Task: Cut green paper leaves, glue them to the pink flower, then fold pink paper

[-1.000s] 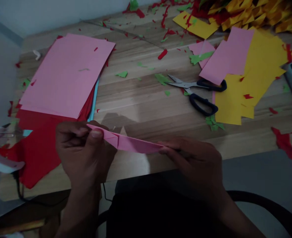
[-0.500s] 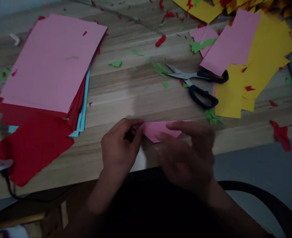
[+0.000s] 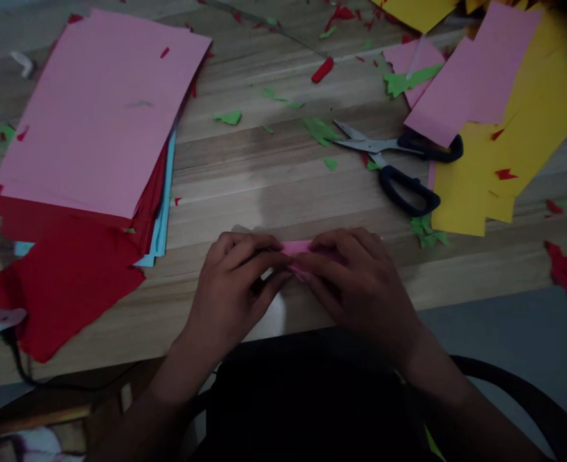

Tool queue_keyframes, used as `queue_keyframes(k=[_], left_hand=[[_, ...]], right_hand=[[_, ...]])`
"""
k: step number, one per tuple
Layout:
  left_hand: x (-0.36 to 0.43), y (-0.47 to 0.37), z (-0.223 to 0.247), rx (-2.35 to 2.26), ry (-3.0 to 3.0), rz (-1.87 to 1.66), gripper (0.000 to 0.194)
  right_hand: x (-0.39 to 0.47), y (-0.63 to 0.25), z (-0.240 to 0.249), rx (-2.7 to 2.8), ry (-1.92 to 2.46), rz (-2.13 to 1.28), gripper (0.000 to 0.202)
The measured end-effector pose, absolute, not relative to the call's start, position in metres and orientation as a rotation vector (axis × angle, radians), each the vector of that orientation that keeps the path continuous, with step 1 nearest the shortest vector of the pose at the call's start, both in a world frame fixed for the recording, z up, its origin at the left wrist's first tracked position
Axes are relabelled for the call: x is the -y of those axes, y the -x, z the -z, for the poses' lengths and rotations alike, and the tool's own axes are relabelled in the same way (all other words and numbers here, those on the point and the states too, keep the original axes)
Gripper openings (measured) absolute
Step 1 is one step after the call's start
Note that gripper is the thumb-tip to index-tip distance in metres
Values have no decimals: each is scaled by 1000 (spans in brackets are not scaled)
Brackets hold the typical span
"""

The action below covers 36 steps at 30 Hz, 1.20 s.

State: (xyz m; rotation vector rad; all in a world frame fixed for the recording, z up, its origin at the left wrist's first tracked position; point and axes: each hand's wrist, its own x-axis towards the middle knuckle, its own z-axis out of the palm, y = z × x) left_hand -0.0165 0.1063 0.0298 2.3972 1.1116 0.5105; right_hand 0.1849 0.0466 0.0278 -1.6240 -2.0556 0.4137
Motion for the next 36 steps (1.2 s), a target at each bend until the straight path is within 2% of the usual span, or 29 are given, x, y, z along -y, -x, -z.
queue_keyframes(k=[8, 13, 19, 21, 24, 28, 36], left_hand=[[-107, 12, -29, -1235, -2285, -567, 3], [-111, 4, -30, -1354, -2271, -478, 19], [-112, 0, -33, -1376, -2243, -439, 24], [-111, 1, -34, -1357, -2250, -440, 21], [-107, 6, -34, -1233, -2328, -435, 4], [-96, 10, -34, -1091, -2399, -443, 16], [-84, 15, -31, -1170, -2513, -392, 37]], right_hand=[[-59, -183, -26, 1779, 1768, -461, 13], [-63, -177, -26, 1744, 1898, -396, 14], [-66, -176, -25, 1757, 1916, -378, 16], [-67, -176, -26, 1760, 1912, -400, 17], [-68, -176, -27, 1752, 1915, -432, 18], [-70, -175, -28, 1745, 1933, -434, 21], [-73, -176, -31, 1749, 1931, -463, 23]])
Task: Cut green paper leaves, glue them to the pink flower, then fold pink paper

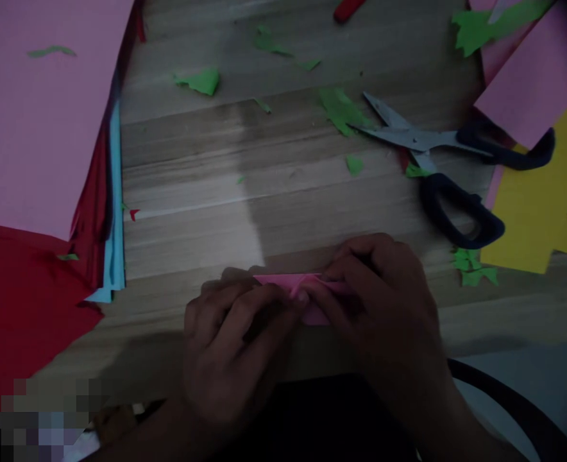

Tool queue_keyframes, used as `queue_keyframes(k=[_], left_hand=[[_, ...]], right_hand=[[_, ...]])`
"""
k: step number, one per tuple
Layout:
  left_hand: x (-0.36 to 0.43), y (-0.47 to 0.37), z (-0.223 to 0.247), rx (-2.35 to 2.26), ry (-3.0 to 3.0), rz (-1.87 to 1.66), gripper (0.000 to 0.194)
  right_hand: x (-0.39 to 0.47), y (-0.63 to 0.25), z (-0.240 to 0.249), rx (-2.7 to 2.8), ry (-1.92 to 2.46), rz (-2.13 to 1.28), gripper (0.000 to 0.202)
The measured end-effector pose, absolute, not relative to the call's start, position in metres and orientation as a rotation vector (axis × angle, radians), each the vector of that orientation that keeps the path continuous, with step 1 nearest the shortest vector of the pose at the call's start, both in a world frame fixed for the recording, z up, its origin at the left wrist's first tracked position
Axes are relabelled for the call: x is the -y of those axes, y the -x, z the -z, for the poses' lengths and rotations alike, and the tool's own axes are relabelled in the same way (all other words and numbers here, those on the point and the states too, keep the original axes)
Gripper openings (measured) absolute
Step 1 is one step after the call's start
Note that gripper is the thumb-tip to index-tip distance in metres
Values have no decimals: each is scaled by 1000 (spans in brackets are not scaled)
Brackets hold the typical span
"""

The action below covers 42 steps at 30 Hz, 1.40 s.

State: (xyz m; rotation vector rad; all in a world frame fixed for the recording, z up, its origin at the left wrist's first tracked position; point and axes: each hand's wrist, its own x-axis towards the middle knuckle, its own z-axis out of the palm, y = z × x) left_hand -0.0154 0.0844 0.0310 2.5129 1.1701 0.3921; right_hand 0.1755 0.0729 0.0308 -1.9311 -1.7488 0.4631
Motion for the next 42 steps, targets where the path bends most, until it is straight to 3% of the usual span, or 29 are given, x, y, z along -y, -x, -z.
queue_keyframes(k=[10, 23, 31, 38, 42], left_hand=[[-83, 35, -32, -1178, -2605, -269, 49], [-84, 24, -35, -1024, -2721, -285, 36], [-87, 22, -33, -1050, -2760, -42, 60], [-65, -6, -41, -849, -2785, -99, 38], [-63, -15, -37, -865, -2754, -8, 44]], right_hand=[[-72, -179, -24, 1782, 1924, -420, 24], [-54, -200, -24, 1687, 2043, -265, 22], [-56, -203, -24, 1726, 2036, -284, 22], [-56, -200, -27, 1689, 2040, -351, 18], [-56, -200, -27, 1681, 2030, -371, 19]])
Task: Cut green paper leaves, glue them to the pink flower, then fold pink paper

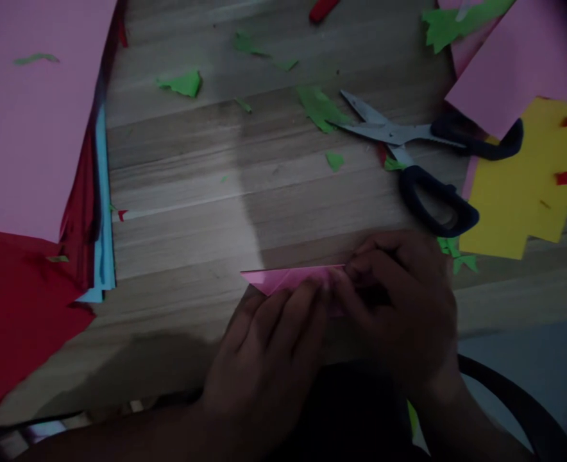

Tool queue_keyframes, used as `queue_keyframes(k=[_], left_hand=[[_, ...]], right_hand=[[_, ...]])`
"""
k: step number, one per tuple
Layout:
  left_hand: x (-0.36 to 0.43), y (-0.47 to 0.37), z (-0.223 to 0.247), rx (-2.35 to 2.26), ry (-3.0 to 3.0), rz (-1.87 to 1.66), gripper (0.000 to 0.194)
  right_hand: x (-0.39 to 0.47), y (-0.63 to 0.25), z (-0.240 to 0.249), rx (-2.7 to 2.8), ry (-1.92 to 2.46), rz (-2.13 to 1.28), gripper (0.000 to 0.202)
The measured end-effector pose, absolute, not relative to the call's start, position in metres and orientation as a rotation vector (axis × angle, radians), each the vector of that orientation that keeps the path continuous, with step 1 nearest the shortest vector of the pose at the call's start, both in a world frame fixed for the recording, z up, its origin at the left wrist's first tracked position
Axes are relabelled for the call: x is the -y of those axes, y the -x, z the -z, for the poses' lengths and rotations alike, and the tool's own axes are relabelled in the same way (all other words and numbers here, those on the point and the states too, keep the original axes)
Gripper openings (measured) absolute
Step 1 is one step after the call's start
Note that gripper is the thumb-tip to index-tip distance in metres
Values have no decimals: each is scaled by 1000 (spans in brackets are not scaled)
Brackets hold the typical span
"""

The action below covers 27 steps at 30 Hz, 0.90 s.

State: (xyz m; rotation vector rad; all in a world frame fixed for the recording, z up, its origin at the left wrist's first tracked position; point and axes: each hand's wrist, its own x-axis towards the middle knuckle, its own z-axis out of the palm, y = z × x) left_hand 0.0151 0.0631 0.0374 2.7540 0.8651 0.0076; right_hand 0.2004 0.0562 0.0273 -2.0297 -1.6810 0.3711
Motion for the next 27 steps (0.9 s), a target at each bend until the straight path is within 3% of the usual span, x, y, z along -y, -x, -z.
queue_keyframes(k=[5, 11, 16, 22, 27], left_hand=[[-66, -11, -32, -918, -2667, -194, 52], [-65, -12, -27, -930, -2676, -273, 48], [-67, -9, -27, -886, -2701, -217, 50], [-66, -12, -32, -903, -2799, -228, 41], [-59, -9, -29, -1052, -2831, -322, 46]], right_hand=[[-55, -200, -27, 1693, 2020, -364, 19], [-57, -204, -25, 1721, 1998, -331, 20], [-45, -198, -25, 1676, 1990, -196, 8], [-1, -176, -14, 1960, 1887, -116, 44], [20, -183, -7, 1948, 2025, -60, 51]])
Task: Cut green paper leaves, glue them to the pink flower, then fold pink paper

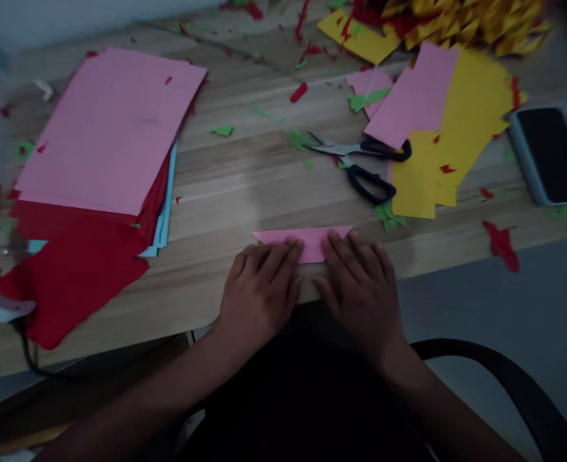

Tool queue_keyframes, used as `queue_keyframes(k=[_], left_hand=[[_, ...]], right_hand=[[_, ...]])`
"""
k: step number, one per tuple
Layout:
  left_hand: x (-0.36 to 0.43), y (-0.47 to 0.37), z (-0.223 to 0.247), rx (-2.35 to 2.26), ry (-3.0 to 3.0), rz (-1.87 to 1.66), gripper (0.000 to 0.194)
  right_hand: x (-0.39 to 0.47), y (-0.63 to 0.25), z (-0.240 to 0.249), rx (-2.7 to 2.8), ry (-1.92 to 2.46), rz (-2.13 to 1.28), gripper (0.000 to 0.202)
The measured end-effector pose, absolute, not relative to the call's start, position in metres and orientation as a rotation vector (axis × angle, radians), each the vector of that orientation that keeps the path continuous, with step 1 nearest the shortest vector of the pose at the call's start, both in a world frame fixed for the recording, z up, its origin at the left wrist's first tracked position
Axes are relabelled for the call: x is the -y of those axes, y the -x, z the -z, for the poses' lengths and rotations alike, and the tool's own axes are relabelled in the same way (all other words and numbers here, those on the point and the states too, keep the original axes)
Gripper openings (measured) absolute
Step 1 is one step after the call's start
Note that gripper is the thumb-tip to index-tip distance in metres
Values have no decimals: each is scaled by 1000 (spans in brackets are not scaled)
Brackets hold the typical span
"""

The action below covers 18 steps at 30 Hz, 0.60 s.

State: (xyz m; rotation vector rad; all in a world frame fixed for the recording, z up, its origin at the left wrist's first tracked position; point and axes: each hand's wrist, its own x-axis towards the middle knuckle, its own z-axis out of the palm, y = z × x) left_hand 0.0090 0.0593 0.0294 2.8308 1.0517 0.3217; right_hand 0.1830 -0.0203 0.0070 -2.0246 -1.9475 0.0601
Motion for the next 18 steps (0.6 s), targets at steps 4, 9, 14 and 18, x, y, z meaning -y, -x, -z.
queue_keyframes(k=[4, 9, 14, 18], left_hand=[[-52, -1, -24, -1172, -2854, -351, 46], [-46, -1, -20, -1239, -2882, -319, 44], [-45, -1, -25, -1380, -2853, -278, 41], [-42, 2, -28, -1488, -2815, -289, 38]], right_hand=[[26, -185, -5, 1892, 2061, -26, 52], [6, -165, 1, 1950, 1890, -19, 58], [-11, -159, 2, 2166, 1797, -128, 55], [1, -178, 0, 2102, 1926, -70, 61]])
